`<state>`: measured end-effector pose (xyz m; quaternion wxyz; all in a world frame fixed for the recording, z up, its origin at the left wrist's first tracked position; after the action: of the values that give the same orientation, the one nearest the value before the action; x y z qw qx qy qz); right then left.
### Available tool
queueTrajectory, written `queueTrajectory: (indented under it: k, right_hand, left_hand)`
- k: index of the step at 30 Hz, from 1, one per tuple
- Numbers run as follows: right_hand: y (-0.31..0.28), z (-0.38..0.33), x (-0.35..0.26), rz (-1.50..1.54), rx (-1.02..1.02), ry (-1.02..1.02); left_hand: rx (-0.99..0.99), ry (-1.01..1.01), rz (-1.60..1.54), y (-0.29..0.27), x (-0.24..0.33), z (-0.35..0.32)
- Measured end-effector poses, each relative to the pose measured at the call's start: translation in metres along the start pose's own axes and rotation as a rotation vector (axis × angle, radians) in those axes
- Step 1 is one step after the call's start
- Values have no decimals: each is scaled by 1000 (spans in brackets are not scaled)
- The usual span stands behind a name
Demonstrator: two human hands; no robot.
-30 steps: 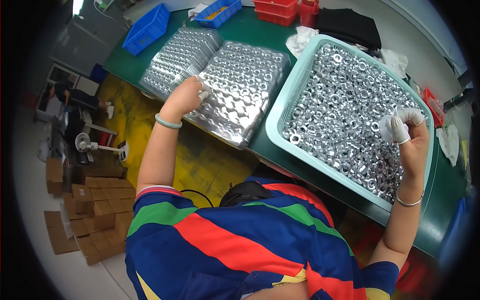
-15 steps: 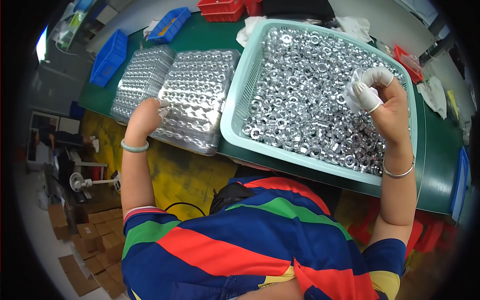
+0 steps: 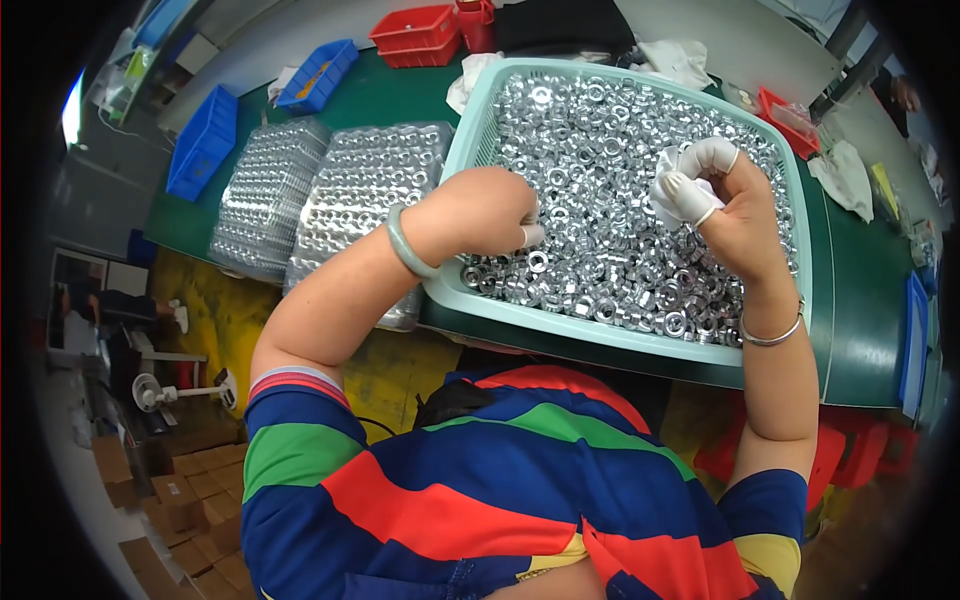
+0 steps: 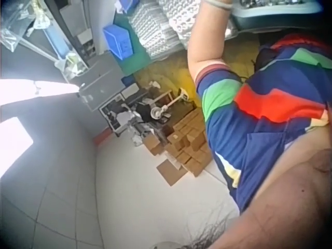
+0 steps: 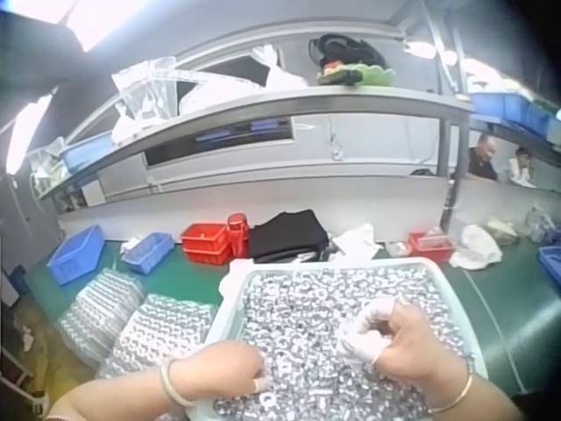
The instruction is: Cleaning small metal parts with a white cloth and placing them into a compartmentalized tray.
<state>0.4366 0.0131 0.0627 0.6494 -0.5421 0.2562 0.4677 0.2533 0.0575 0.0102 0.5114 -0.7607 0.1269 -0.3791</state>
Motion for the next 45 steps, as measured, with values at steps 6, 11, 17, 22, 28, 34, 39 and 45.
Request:
queueTrajectory:
  k: [6,11,17,22,28,34,39,45]
  right_hand:
    - [-10,1,2,-61,19,-37]
    - [-23,5,-15,-37,10,-14]
    - [-34,6,-18,-121,12,36]
    - [-37,8,-16,-85,57,4]
    - [-34,12,-16,-49,50,-28]
    - [-29,15,-14,-17,58,-60]
    - [-24,17,-11,0,39,7]
    - [-22,16,-9,-78,36,-7]
  left_hand:
    - [-120,-8,66,8,3,18]
    - [131,64,-627,-29,20,14]
    - [81,316,-1335,-49,65,23]
    - [25,406,-1634,-50,69,27]
    - [-59,322,-2138,-39,50,33]
    - [-20,308,-2270,-31,32,43]
    - [44,294,-2337,-30,22,44]
    - [72,278,-2355,-30,16,44]
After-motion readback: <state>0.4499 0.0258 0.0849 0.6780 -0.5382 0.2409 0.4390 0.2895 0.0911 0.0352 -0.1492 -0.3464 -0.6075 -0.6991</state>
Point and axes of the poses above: each hand's wrist, its own z-axis towards the middle knuckle, its own y-axis out of the palm, x = y × z, the point moved 6 cm from there along z, towards the middle knuckle, and after that the axes turned 10 degrees about -z, right-handed, at the moved point
